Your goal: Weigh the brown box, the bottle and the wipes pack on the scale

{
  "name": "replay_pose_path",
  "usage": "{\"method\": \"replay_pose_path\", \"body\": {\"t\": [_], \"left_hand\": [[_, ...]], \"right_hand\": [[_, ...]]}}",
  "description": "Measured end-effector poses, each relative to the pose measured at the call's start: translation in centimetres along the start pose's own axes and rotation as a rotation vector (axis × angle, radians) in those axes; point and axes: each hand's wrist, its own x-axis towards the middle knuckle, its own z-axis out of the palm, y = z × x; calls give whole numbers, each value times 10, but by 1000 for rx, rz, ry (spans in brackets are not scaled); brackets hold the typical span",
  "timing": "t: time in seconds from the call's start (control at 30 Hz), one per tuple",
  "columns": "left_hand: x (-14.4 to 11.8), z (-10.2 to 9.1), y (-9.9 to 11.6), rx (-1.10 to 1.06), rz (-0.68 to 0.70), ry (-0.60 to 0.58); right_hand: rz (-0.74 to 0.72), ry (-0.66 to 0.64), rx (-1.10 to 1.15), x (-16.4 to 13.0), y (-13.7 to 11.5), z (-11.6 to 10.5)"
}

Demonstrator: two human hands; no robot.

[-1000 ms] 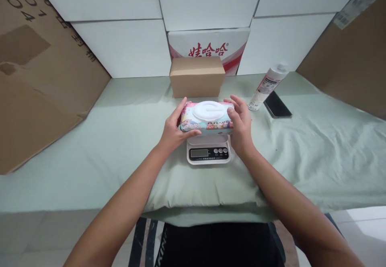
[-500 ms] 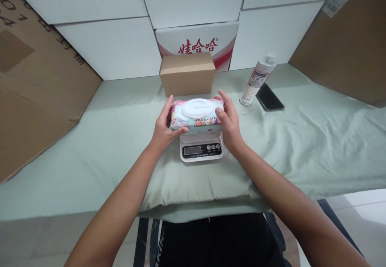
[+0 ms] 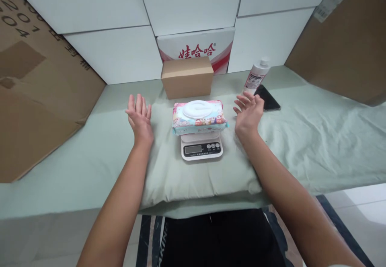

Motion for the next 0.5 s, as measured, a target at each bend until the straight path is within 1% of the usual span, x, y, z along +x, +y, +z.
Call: {"method": "replay_pose_path", "body": {"t": [0.07,0.13,0.23,0.3,0.5], "left_hand": [[2,0,-2,-31,-59,65],[3,1,-3,-68,-110,117],[5,1,-2,-120,-170,172],[5,0,-1,-147,-203,198],[6,-3,1,-263,-301,280]], "right_hand": [[94,33,38,-2,0,3],[165,31,67,-5,1,7],[214,20,110,-7,4,9],[212,12,118,-7,6,8],[137,-47,78,-7,10,5]]}}
